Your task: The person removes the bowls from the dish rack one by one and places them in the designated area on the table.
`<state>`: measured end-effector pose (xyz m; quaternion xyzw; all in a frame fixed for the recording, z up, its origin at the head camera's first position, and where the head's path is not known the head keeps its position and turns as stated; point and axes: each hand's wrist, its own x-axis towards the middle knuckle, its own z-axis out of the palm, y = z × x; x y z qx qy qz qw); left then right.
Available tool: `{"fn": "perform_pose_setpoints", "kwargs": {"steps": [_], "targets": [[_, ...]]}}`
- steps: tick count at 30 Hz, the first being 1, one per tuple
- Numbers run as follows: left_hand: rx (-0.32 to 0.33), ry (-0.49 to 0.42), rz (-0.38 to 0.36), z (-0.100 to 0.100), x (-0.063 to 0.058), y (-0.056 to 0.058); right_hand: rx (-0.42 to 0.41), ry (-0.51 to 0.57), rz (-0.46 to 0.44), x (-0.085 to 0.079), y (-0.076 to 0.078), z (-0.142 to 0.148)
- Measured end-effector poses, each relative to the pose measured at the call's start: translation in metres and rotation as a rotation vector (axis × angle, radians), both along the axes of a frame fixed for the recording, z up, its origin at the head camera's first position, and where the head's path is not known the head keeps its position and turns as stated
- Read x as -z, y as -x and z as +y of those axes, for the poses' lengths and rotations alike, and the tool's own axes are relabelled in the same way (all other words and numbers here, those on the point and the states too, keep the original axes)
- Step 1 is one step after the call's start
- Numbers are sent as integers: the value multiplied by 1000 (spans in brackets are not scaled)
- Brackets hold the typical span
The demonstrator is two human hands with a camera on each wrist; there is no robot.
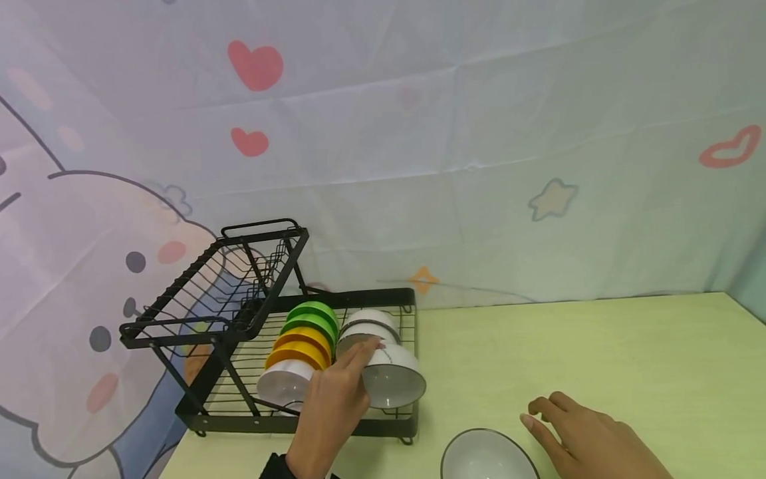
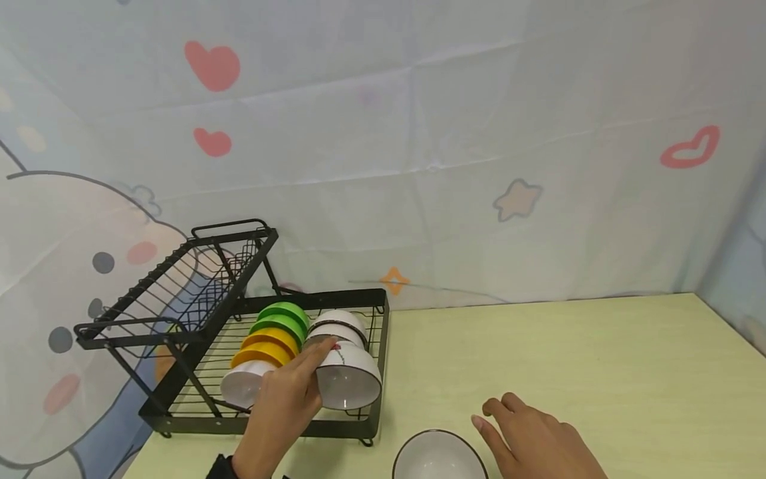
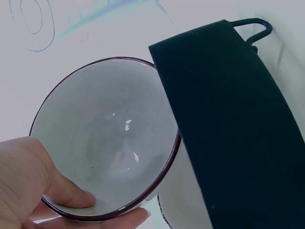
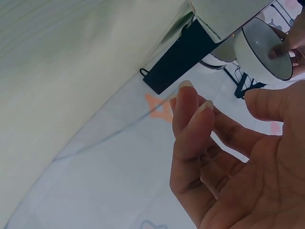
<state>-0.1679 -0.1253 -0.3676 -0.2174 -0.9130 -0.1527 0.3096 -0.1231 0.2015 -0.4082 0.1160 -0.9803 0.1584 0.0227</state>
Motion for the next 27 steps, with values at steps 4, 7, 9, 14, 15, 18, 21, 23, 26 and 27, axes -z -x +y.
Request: {"fn": "perform_pose_setpoints", "kwargs": {"steps": [4,7,9,14,15,18,21,23,26,27], "targets": [[3,-5,-5,1,-1,-3,1,-1,3,0,-1,0],[11,-18,-12,2,-2,-5,4,0,-3,0,-1,-1],[19,-29,-25,4,-3,-7,5,4,-5,0,-1,-1],[40,-44,-56,7,-5,-11,10,6,-13,-1,-2,-1],[41,-42,-57,8,-5,-12,10,6,-14,-1,-2,-1],[46,-39,-44,10,-6,-14,7,15,-2,-2,-3,-2],[52,-35,-6,11,-6,-15,4,28,23,-3,-5,-3],[60,-37,19,12,-5,-16,2,40,32,-3,-6,-4],[74,-37,53,14,-5,-16,-6,66,35,-4,-7,-6],[80,-38,55,15,-5,-17,-6,76,39,-5,-7,-7]]}}
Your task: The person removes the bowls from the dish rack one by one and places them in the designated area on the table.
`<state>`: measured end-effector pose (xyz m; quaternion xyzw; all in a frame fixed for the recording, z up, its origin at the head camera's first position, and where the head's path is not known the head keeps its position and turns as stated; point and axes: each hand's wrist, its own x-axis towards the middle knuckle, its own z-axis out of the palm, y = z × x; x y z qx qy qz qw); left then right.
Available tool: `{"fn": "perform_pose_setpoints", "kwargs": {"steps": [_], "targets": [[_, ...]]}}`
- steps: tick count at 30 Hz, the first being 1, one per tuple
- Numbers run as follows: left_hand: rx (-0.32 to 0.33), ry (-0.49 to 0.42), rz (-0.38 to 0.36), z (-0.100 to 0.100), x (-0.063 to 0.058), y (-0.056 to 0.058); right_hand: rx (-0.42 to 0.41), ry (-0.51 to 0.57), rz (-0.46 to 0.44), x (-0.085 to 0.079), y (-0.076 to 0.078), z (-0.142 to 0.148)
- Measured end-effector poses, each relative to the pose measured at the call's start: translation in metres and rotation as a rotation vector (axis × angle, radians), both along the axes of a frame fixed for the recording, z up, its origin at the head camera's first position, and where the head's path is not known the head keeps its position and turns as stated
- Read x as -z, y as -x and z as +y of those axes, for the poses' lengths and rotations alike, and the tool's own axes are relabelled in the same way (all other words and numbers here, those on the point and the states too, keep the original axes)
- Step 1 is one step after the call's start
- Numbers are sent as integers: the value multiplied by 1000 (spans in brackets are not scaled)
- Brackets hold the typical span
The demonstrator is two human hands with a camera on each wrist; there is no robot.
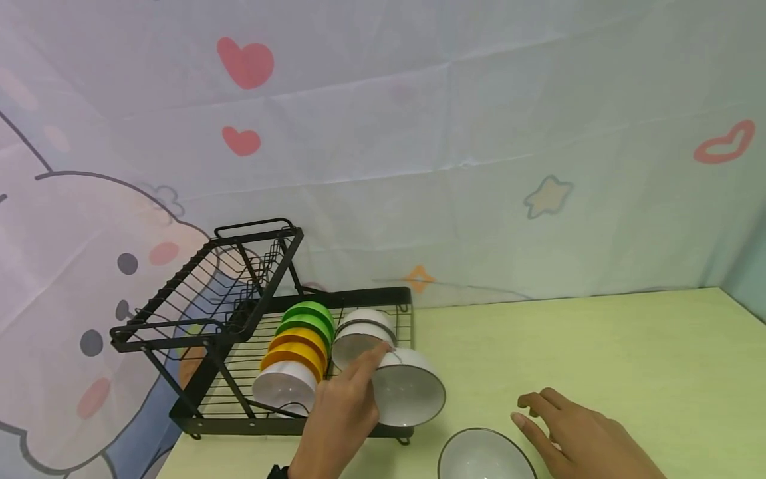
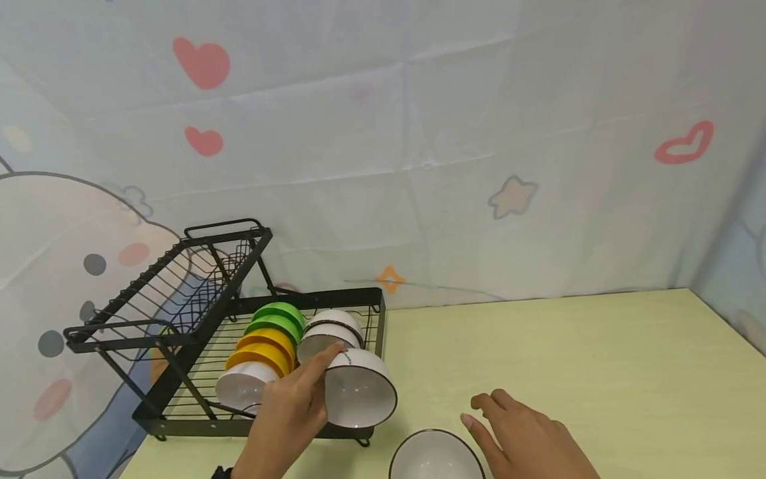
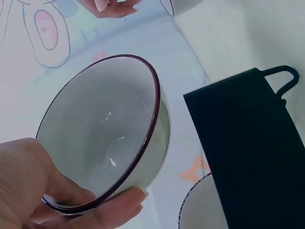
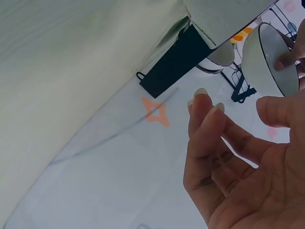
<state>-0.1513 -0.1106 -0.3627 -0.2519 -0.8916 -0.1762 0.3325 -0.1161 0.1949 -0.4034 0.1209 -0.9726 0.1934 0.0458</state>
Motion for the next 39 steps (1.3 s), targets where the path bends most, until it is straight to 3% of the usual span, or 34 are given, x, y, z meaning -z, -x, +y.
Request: {"fn": "perform_pose_setpoints", "kwargs": {"steps": [8,15,22,31,39], "targets": [[28,-5,-19,4,-1,-3,-28,-13,86,0,-2,-5],[56,-27,-39,7,0,-7,-57,4,271,6,-3,-8],[67,4,57,12,3,-10,-113,-25,308,11,-1,-12],[71,24,78,18,0,-16,-170,24,509,10,-5,-21],[90,8,109,20,1,-19,-186,35,586,13,-6,-26]]}}
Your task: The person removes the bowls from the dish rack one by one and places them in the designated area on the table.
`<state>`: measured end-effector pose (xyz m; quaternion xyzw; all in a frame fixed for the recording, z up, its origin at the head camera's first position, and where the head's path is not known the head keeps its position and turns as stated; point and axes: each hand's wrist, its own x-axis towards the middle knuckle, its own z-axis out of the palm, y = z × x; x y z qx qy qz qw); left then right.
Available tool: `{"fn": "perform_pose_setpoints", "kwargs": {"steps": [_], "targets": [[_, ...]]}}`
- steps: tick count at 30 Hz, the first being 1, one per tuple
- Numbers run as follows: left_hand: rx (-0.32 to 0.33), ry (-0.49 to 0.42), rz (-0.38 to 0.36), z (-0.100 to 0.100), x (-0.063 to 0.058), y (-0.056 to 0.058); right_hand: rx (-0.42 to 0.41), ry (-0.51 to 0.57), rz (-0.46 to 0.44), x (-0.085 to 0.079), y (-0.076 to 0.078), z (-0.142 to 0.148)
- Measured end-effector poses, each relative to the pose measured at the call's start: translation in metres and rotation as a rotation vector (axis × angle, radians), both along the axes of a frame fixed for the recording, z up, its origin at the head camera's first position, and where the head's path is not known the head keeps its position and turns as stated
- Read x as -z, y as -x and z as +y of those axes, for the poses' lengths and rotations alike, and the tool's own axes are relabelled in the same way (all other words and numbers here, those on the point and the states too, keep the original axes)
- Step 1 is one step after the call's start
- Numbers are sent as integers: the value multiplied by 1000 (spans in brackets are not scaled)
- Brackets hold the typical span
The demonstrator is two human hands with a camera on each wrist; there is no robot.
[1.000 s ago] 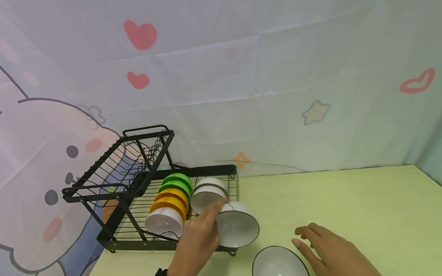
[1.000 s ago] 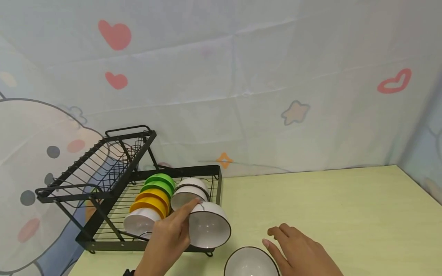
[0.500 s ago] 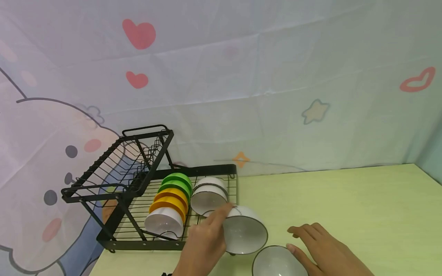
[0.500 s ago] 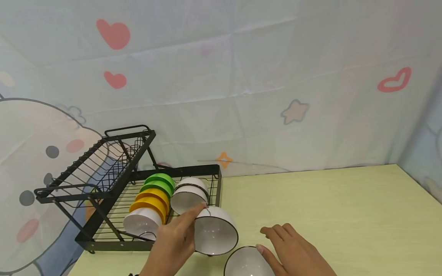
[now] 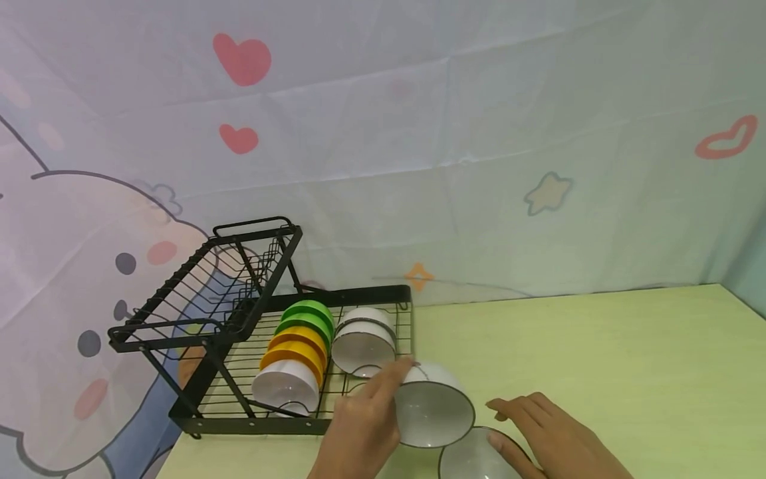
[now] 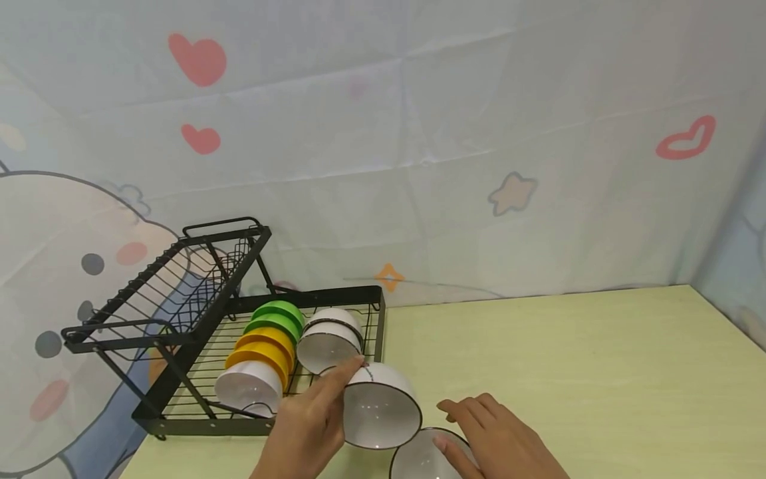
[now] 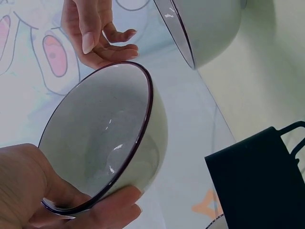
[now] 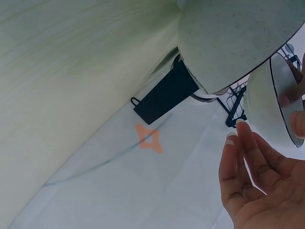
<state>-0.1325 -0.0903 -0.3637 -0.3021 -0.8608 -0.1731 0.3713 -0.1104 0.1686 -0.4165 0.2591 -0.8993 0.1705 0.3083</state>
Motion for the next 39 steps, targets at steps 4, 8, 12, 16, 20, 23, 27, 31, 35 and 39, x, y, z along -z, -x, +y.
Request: {"fn": "perform_pose_setpoints", "kwargs": {"steps": [4,8,12,16,20,23,27,31,35,39], "targets": [[5,-10,-37,3,0,-2,4,-5,36,0,-1,-1],[12,-21,-45,4,0,-4,17,0,54,-3,-2,-1],[28,-21,5,5,2,-5,18,20,36,-6,-5,-4],[41,-12,43,7,3,-6,13,36,16,-8,-8,-8],[59,-5,60,9,3,-7,17,33,23,-7,-9,-11],[69,2,36,11,2,-9,32,38,28,-4,-9,-13],[61,25,-43,14,0,-15,62,57,-1,-1,-10,-15],[43,48,-72,16,-1,-18,50,83,17,-1,-10,-16],[44,51,-37,17,0,-17,-31,129,77,0,-9,-16],[68,52,-6,16,0,-16,-67,151,91,3,-7,-17]]}}
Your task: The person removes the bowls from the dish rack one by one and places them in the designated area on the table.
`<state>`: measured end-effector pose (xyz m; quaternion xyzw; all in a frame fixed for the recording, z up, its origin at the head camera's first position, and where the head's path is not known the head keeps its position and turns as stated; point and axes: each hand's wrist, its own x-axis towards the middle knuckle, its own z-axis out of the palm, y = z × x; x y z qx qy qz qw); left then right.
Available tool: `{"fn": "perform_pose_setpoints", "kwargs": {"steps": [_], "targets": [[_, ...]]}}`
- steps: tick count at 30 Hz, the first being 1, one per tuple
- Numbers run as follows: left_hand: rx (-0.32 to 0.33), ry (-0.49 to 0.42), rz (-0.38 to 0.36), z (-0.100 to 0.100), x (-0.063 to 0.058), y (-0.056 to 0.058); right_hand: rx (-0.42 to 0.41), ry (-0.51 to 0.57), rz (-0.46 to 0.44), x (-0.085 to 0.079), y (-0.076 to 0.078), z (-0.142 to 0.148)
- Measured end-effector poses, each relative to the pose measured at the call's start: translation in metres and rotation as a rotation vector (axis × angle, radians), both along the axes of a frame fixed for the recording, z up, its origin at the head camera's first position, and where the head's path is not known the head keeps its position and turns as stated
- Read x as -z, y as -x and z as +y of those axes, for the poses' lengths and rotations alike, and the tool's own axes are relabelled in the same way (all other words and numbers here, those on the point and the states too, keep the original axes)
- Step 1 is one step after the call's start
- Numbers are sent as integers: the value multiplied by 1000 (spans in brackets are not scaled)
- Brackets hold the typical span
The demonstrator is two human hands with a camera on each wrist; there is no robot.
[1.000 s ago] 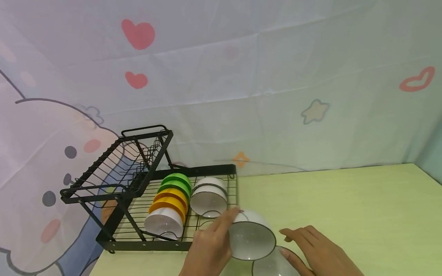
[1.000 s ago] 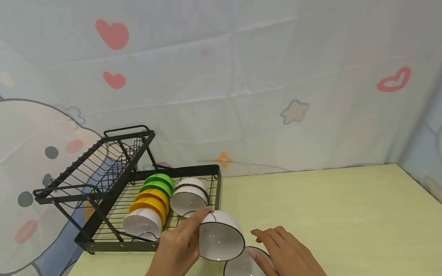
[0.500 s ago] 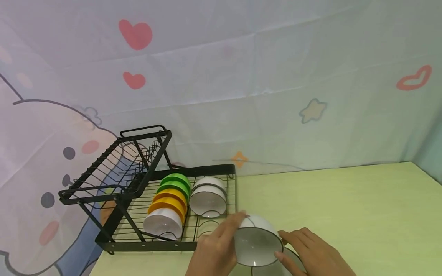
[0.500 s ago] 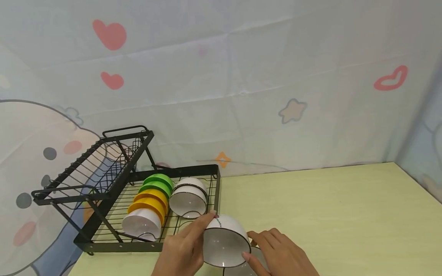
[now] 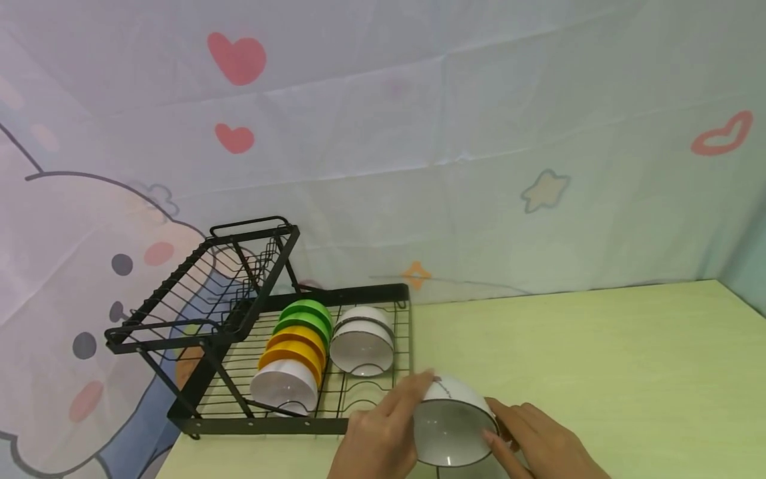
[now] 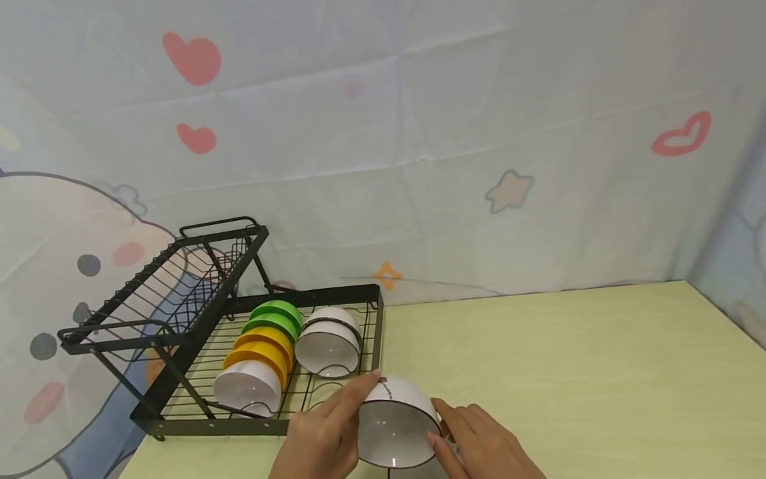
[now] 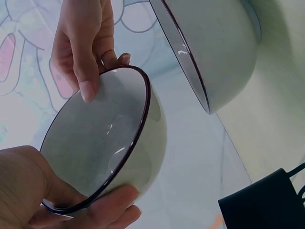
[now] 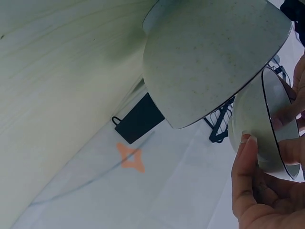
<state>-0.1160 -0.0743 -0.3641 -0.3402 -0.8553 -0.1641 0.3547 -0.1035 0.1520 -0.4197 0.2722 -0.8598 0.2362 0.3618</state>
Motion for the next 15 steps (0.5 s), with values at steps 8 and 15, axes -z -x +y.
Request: {"fn": "perform_pose_setpoints", "kwargs": {"steps": [8,15], "targets": [[35,3,-13,0,0,-4,7,42,180,1,5,-2],[34,9,8,3,2,-3,-6,63,242,2,10,1]]}}
